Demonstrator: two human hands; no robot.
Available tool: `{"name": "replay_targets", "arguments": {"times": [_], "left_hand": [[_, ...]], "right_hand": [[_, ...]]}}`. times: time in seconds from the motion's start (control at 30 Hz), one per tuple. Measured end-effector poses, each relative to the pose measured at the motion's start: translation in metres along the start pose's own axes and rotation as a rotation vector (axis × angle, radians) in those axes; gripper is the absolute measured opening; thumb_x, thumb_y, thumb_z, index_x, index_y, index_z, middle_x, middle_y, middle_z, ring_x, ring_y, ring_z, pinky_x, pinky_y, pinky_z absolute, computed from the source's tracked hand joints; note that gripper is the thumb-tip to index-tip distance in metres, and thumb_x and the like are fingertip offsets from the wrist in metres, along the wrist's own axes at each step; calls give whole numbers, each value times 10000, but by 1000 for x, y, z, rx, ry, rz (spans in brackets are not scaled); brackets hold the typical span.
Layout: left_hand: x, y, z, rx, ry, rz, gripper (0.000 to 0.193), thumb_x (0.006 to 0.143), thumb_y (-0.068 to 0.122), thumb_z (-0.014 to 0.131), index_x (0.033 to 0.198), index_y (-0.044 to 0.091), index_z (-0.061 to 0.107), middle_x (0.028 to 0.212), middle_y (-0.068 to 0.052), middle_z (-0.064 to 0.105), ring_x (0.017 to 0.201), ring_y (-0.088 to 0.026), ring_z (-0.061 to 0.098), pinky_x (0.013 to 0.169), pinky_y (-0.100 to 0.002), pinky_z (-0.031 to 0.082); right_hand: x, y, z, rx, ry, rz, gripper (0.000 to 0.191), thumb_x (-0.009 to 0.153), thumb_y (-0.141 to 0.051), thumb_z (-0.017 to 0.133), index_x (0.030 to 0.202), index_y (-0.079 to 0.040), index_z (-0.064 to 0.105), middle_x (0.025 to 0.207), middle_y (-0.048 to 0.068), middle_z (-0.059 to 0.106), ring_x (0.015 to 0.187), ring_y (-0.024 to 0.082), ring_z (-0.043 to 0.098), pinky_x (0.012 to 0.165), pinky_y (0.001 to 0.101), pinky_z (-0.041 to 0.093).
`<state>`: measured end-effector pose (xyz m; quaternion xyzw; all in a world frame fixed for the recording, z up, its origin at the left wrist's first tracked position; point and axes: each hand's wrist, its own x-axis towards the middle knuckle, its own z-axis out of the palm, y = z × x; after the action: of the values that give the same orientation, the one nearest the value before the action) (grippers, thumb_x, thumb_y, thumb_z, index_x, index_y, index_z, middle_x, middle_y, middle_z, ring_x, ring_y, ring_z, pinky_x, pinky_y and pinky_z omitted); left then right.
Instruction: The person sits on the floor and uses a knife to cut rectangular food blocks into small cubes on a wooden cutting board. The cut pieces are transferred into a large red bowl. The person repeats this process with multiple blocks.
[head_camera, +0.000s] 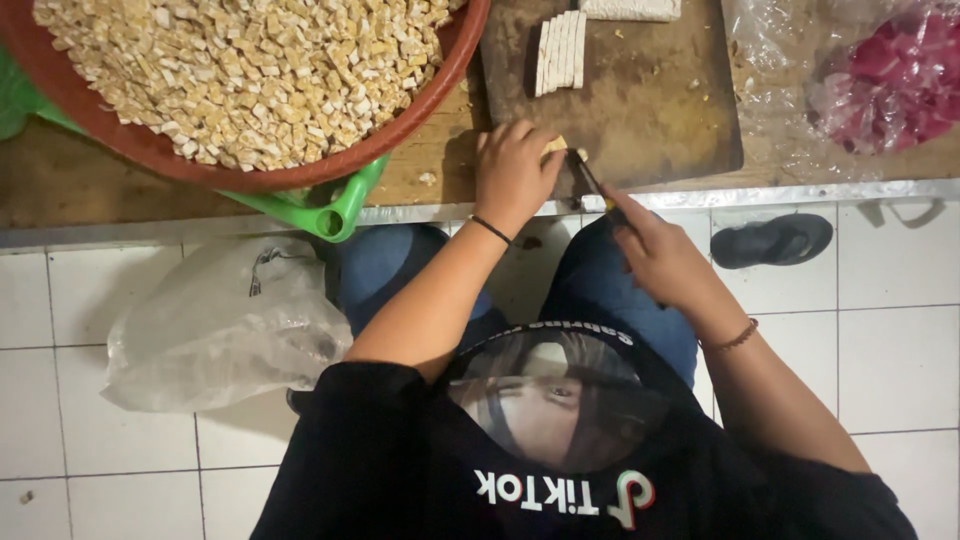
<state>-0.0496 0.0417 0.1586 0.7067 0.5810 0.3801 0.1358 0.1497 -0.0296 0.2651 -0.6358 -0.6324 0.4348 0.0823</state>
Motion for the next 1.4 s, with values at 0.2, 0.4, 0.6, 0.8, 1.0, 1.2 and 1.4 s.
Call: {"name": "replay_targets", "arguments": {"times": [0.2, 0.4, 0.6, 0.8, 1.0, 1.2, 1.4], "left_hand": [[-1, -3, -7, -68, -40, -22, 294, 812, 228, 760, 1057, 67, 729, 1032, -101, 673, 1046, -335, 622, 892, -487, 451], [2, -3, -2, -8, -49, -46, 153, 840, 190, 738, 964, 100, 737, 968, -80, 674, 1015, -326, 634, 890, -497, 449], [5, -4, 1, -10, -39, -38, 143, 824, 190, 737, 930, 95, 725, 933, -74, 671, 973, -321, 638, 864, -493, 450], [5, -3, 4, 16, -25, -22, 124, 823, 196, 734, 899, 99, 718, 896, -74, 667, 924, -316, 646, 824, -482, 456], [3, -2, 6, 16, -6, -15, 111, 845, 204, 727, 892, 104, 714, 898, -81, 660, 929, -322, 639, 833, -481, 460], [-1, -2, 3, 6, 8, 0, 160, 841, 229, 737, 934, 101, 721, 954, -96, 663, 980, -342, 633, 859, -494, 461], [-8, -8, -4, -87, 36, 42, 372, 807, 241, 757, 1134, 71, 703, 1064, -126, 674, 1046, -353, 622, 918, -478, 466]], "right_hand": [[7, -7, 3, -93, 115, -237, 555, 990, -153, 559, 1537, -176, 464, 836, 203, 680, 700, 310, 684, 680, 425, 525], [19, -18, 8, -25, 66, -228, 544, 984, -159, 538, 1522, -189, 457, 798, 200, 690, 700, 312, 711, 692, 425, 539], [30, -23, 10, -93, 29, -123, 560, 980, -183, 510, 1533, -235, 440, 763, 206, 691, 690, 344, 714, 698, 460, 536], [31, -7, 14, -111, 58, -224, 557, 984, -178, 511, 1535, -201, 429, 816, 213, 703, 758, 373, 706, 707, 478, 528], [16, 3, 15, -41, -8, -68, 587, 981, -191, 488, 1560, -251, 413, 770, 212, 715, 703, 338, 731, 717, 438, 558], [7, 9, 11, -46, 31, -75, 557, 978, -188, 520, 1530, -218, 451, 847, 204, 730, 719, 342, 731, 725, 429, 558], [12, 21, 18, -151, 249, -469, 533, 1013, -134, 580, 1536, -109, 480, 1048, 293, 700, 976, 455, 673, 823, 467, 527]]}}
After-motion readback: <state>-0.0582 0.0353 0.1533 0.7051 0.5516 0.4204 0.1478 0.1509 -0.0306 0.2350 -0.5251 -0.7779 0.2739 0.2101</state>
